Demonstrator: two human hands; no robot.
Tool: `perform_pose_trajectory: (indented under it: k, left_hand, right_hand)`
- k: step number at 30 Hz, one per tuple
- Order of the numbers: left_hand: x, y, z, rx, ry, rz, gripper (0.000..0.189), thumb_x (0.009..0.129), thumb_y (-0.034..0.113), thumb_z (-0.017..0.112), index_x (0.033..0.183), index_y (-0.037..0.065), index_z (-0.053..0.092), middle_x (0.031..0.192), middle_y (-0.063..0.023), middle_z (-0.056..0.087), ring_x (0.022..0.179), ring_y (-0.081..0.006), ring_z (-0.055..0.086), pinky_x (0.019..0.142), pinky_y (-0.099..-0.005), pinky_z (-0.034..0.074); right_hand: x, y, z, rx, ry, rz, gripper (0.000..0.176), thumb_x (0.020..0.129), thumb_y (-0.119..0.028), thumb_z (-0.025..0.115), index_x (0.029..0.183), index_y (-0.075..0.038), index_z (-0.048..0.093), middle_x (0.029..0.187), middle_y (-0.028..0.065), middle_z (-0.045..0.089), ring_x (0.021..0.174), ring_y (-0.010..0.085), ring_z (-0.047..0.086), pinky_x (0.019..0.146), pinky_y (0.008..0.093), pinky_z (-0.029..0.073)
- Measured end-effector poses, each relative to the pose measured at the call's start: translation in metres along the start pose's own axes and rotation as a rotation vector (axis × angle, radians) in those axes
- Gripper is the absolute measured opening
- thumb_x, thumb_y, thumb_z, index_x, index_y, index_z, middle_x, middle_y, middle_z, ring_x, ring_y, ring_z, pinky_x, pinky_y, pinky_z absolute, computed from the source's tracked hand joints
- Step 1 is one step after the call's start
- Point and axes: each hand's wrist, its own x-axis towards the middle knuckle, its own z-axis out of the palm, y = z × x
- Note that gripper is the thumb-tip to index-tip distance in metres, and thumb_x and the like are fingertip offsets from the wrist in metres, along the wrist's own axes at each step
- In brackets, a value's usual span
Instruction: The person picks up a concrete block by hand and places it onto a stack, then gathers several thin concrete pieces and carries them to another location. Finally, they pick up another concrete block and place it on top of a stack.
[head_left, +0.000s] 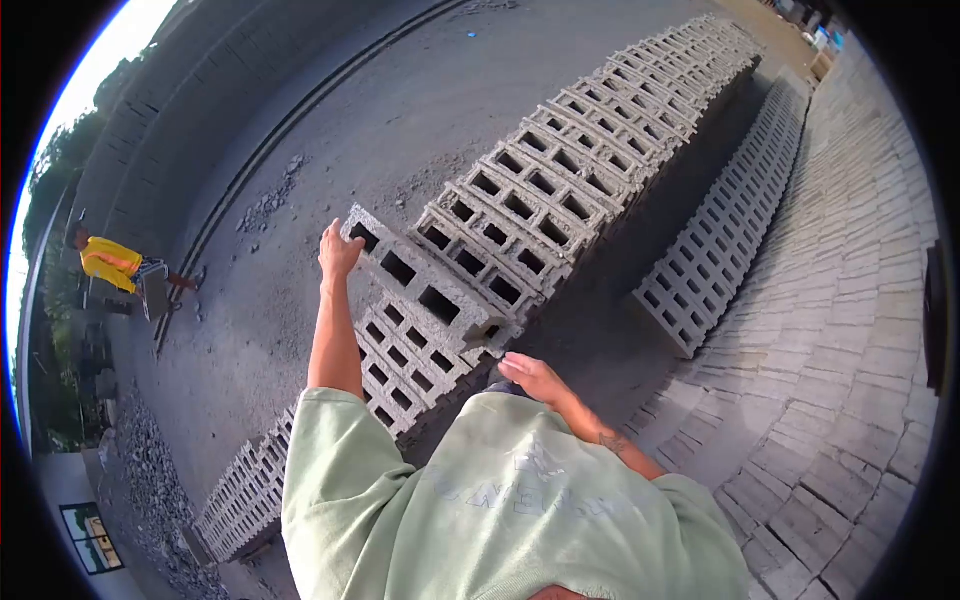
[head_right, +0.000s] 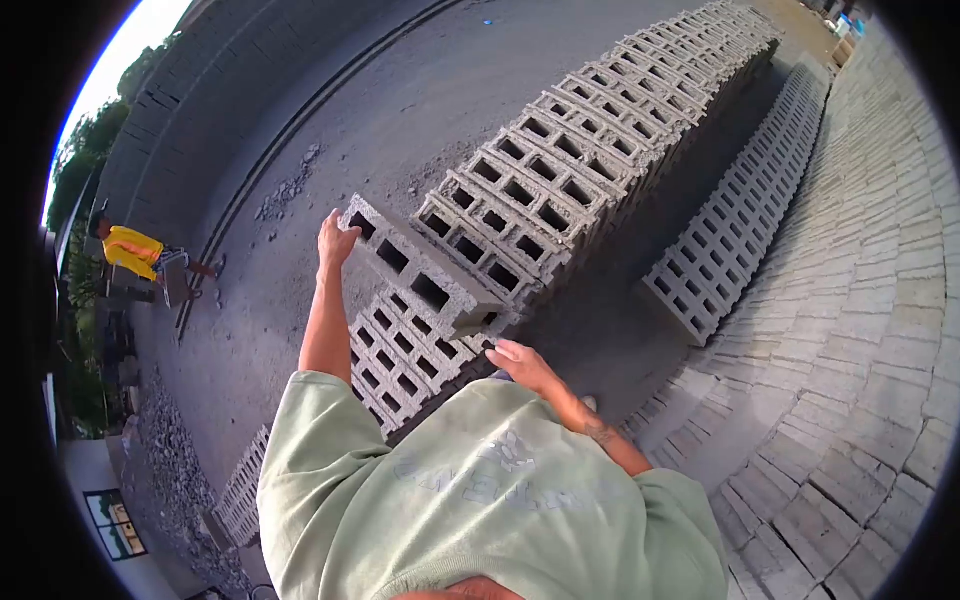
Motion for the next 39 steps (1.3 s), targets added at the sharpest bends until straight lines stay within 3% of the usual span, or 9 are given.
perform_pose_trajectory:
  k: [3,6,8,15,18,20,24,29,39]
  left_hand:
    - [0.052,-0.013,-0.003,0.095,-0.452,0.042,0.061,0.058,0.030,0.069,0.112,0.003,0.058,0.105,-0.0179,0.062,0.104,-0.0334,0.056,0.089,-0.0422,0.043]
    - [0.078,-0.014,0.010,0.296,-0.516,0.077,0.050,0.056,0.028,0.069,0.098,0.001,0.064,0.100,-0.0220,0.062,0.099,-0.0341,0.058,0.085,-0.0408,0.046]
    - [0.095,-0.032,0.031,0.231,-0.519,0.095,0.043,0.056,0.024,0.068,0.089,-0.003,0.065,0.096,-0.0262,0.061,0.096,-0.0358,0.059,0.085,-0.0402,0.046]
    - [0.101,-0.052,0.036,0.205,-0.456,0.302,0.041,0.054,0.020,0.064,0.082,-0.009,0.062,0.084,-0.0318,0.059,0.086,-0.0412,0.060,0.075,-0.0403,0.047]
    - [0.035,0.020,-0.040,0.271,-0.307,0.266,0.037,0.054,0.018,0.067,0.078,-0.009,0.062,0.080,-0.0304,0.060,0.082,-0.0429,0.060,0.073,-0.0435,0.047]
    - [-0.003,0.054,-0.079,0.323,-0.259,0.296,0.035,0.055,0.018,0.070,0.076,-0.008,0.062,0.079,-0.0289,0.061,0.081,-0.0432,0.059,0.072,-0.0450,0.047]
    - [-0.099,0.122,-0.130,0.453,-0.137,0.438,0.032,0.053,0.020,0.071,0.068,-0.006,0.061,0.072,-0.0262,0.060,0.075,-0.0432,0.059,0.067,-0.0486,0.045]
    - [-0.211,0.196,-0.143,0.486,0.050,0.633,0.027,0.053,0.019,0.070,0.059,-0.004,0.058,0.059,-0.0204,0.055,0.069,-0.0389,0.055,0.071,-0.0451,0.043]
    - [-0.324,0.296,0.003,0.374,-0.357,0.598,0.031,0.057,0.026,0.068,0.062,-0.005,0.062,0.065,-0.0246,0.060,0.069,-0.0394,0.060,0.069,-0.0445,0.047]
  right_hand:
    - [0.034,-0.013,0.039,-0.056,0.120,0.011,0.079,0.081,-0.049,0.058,0.129,0.009,0.034,0.128,0.0222,0.045,0.122,0.0272,0.042,0.098,0.0337,0.036]
    - [0.030,-0.068,0.063,-0.058,0.230,0.061,0.088,0.075,-0.061,0.057,0.119,0.014,0.043,0.121,0.0293,0.048,0.115,0.0321,0.048,0.092,0.0362,0.039]
    - [0.065,-0.027,0.069,-0.083,0.245,0.109,0.093,0.073,-0.064,0.057,0.119,0.016,0.042,0.121,0.0309,0.047,0.116,0.0332,0.046,0.094,0.0363,0.037]
    - [0.045,-0.053,0.078,0.014,0.333,0.037,0.100,0.069,-0.061,0.063,0.122,0.019,0.036,0.125,0.0326,0.042,0.120,0.0338,0.042,0.098,0.0350,0.034]
    - [0.030,-0.046,0.078,0.010,0.453,0.048,0.100,0.067,-0.062,0.063,0.118,0.020,0.038,0.122,0.0332,0.044,0.118,0.0345,0.044,0.095,0.0359,0.037]
    - [0.002,-0.048,0.064,0.003,0.291,0.176,0.104,0.066,-0.064,0.062,0.119,0.021,0.035,0.118,0.0343,0.047,0.113,0.0362,0.049,0.094,0.0372,0.039]
    - [-0.008,0.008,0.047,0.050,0.672,0.161,0.079,0.065,-0.054,0.069,0.101,0.015,0.053,0.103,0.0288,0.056,0.099,0.0358,0.056,0.083,0.0395,0.045]
    - [-0.062,0.065,-0.003,0.180,0.740,0.113,0.056,0.064,-0.036,0.072,0.091,0.011,0.059,0.094,0.0268,0.060,0.092,0.0353,0.058,0.077,0.0399,0.046]
    - [-0.227,0.153,-0.123,-0.072,1.246,0.410,0.054,0.059,-0.038,0.075,0.083,0.008,0.061,0.082,0.0239,0.063,0.080,0.0351,0.062,0.072,0.0411,0.048]
